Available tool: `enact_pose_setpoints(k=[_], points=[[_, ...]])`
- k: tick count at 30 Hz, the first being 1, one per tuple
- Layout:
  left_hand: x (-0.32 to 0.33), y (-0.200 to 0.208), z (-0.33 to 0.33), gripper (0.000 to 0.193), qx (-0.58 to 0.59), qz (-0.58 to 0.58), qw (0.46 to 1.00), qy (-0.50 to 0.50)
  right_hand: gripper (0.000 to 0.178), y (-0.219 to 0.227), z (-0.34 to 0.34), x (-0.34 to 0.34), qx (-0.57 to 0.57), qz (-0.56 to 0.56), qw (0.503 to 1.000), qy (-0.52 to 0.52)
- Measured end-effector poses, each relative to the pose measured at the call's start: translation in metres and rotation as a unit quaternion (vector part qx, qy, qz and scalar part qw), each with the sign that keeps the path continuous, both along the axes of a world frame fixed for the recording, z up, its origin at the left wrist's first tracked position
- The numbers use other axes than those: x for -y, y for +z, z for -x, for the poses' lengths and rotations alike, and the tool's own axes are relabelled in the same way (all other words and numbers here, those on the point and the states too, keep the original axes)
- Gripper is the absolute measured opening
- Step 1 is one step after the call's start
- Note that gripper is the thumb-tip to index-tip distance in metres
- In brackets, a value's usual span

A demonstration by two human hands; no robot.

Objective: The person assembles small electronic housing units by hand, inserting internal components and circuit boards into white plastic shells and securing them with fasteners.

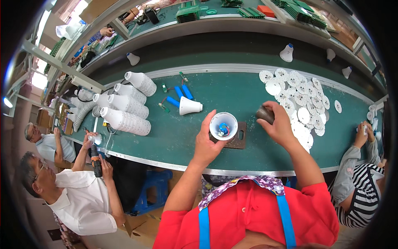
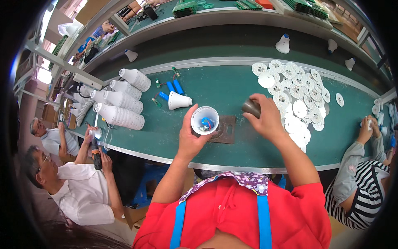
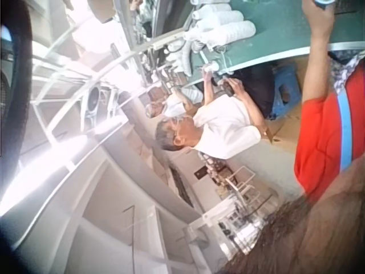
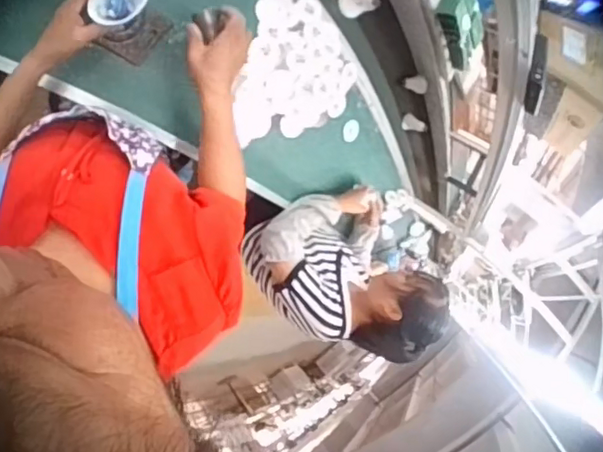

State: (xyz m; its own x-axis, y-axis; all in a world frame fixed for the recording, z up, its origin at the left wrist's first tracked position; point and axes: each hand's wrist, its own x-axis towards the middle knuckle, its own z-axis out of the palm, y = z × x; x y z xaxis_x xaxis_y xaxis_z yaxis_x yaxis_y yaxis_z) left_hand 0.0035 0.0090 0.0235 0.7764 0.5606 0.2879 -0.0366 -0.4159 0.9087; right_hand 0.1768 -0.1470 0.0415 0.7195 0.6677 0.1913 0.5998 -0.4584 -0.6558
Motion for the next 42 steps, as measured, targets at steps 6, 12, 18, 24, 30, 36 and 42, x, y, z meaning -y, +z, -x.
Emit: enact_pose_setpoints(k=[6,12,18,24,30,36,42], points=[[0.003,0.004,0.002,0.079,-0.016,0.023,0.999,0.020,0.042,0.072,0.025,-0.040,0.140,-0.160,0.936,0.281],[0.000,-0.001,0.004,0.076,-0.014,-0.003,1.000,0.017,0.045,0.078,0.041,-0.062,0.266,-0.126,0.899,0.325],[-0.002,-0.001,0.001,0.076,0.027,0.002,1.000,-0.006,0.042,0.088,0.044,-0.066,0.302,0.042,0.883,0.358],[-0.004,-0.008,0.005,0.074,0.025,-0.027,0.999,0.004,0.042,0.082,0.016,-0.041,0.201,-0.133,0.957,0.161],[-0.006,-0.005,-0.002,0.074,0.085,0.051,0.995,-0.009,0.045,-0.011,-0.010,0.010,0.154,0.015,0.984,0.083],[-0.019,0.053,-0.013,0.072,0.227,0.171,0.959,-0.016,0.049,-0.047,-0.004,0.028,0.176,0.008,0.982,0.075],[-0.007,0.042,-0.022,0.050,0.166,0.469,0.865,-0.067,0.051,-0.058,-0.003,0.035,0.155,-0.021,0.986,0.063]])
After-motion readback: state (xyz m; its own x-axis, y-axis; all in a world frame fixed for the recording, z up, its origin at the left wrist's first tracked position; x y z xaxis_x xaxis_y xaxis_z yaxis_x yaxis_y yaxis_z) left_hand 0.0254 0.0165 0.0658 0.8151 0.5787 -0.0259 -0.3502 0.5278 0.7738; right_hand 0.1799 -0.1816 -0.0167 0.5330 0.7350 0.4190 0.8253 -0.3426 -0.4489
